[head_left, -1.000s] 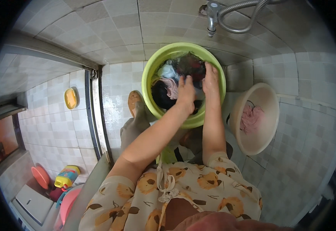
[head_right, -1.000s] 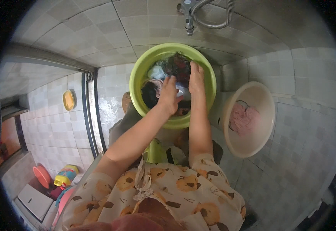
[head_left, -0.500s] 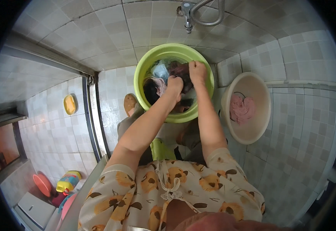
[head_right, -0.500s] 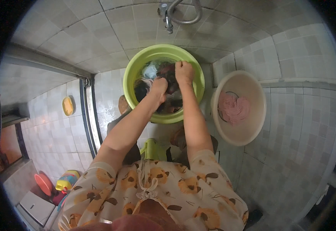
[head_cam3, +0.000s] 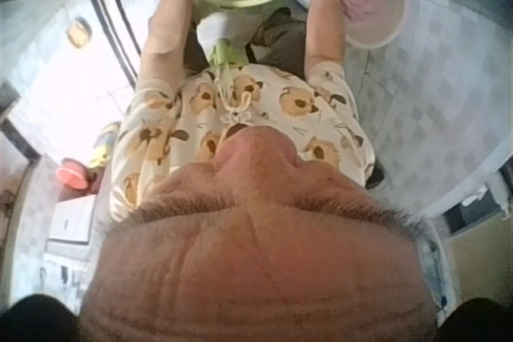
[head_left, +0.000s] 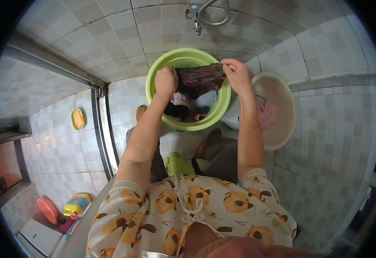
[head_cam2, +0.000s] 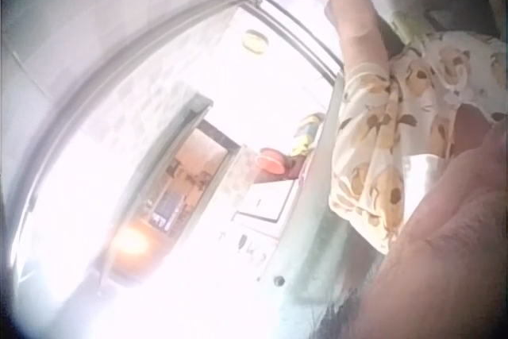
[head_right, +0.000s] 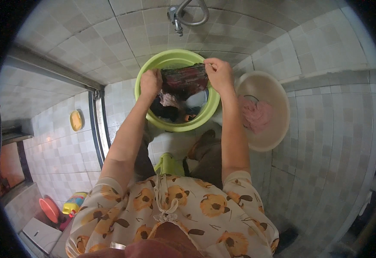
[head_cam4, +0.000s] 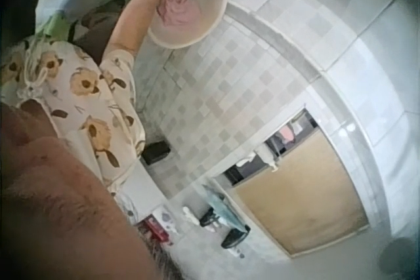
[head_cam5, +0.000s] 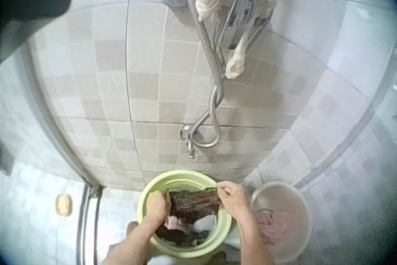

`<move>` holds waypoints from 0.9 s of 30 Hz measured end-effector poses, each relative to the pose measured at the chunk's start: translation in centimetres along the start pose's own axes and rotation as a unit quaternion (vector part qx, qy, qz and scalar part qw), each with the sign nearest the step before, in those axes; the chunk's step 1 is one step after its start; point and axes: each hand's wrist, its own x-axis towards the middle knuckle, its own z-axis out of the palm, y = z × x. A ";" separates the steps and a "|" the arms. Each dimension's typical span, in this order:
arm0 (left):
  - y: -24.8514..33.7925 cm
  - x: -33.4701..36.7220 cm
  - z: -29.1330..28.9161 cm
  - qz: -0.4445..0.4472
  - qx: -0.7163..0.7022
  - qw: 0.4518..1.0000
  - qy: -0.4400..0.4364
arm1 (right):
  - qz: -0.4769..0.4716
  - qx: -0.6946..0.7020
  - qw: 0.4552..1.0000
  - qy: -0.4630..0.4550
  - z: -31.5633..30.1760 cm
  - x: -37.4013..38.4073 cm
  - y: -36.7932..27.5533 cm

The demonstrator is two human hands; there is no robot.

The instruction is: The person washes laundry by hand in a water basin, wrings out the clothes, and places them into a separate basin. The person then scrubs, rinses, and wrings out a small cloth before lifting the basin.

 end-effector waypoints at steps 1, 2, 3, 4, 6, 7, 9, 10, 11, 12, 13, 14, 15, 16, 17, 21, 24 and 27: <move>0.0 0.2 -0.7 0.012 0.025 1.000 -0.008 | -0.022 -0.018 0.999 0.028 0.0 -0.4 -1.6; 0.5 0.3 -1.5 0.016 0.027 0.999 -0.006 | -0.042 -0.036 0.997 0.058 -0.1 -0.9 -3.2; 1.5 0.7 -2.7 0.041 0.038 0.998 0.008 | -0.068 0.000 0.994 0.087 -0.1 -1.4 -4.3; 2.5 1.2 -3.9 0.067 0.048 0.996 0.022 | -0.071 0.001 0.993 0.092 -0.3 -1.8 -5.5; 3.8 2.0 -6.1 0.067 0.083 0.994 0.018 | -0.136 0.032 0.978 0.157 -0.6 -2.3 -8.6; 4.1 2.2 -7.1 0.091 0.065 0.993 0.049 | -0.140 0.035 0.977 0.158 -1.0 -2.5 -10.1; 6.2 2.3 -9.0 0.071 0.020 0.997 0.004 | -0.229 -0.060 0.953 0.189 -2.3 -2.9 -12.0; 6.7 1.3 -8.8 0.075 0.018 0.997 0.004 | -0.230 -0.062 0.952 0.193 -2.5 -2.6 -11.9; 6.9 -0.1 -8.6 0.118 -0.128 0.984 -0.021 | -0.234 -0.024 0.954 0.187 -2.6 -2.0 -11.7; 7.1 -1.0 -7.9 0.160 -0.271 0.948 -0.048 | -0.238 0.012 0.954 0.181 -2.5 -1.6 -11.4; 5.4 -1.8 -5.4 0.171 -0.343 0.919 -0.093 | -0.157 0.112 0.972 0.135 -1.1 -1.5 -11.4; 3.9 -2.5 -3.3 0.179 -0.412 0.882 -0.140 | -0.069 0.208 0.972 0.085 0.5 -1.4 -10.9; 4.3 -3.4 -2.8 0.188 -0.303 0.923 -0.146 | -0.045 0.177 0.979 0.087 1.1 -1.5 -8.5; 3.0 -3.2 -2.2 0.151 -0.097 0.974 -0.139 | -0.044 0.154 0.983 0.086 2.5 -1.7 -7.0; 1.6 -3.2 -1.8 0.084 -0.101 0.988 -0.081 | -0.040 0.095 0.989 0.107 3.2 -2.0 -6.3; 3.1 -2.2 -2.9 0.070 -0.078 0.994 -0.027 | 0.064 -0.006 0.992 0.111 1.2 -2.9 2.4; 4.8 -0.3 -4.0 0.117 -0.176 0.977 0.039 | 0.062 -0.050 0.996 -0.051 3.0 -3.8 4.8; 6.7 0.7 -5.4 0.060 -0.304 0.951 -0.008 | 0.075 -0.083 0.988 -0.111 5.9 -4.8 4.6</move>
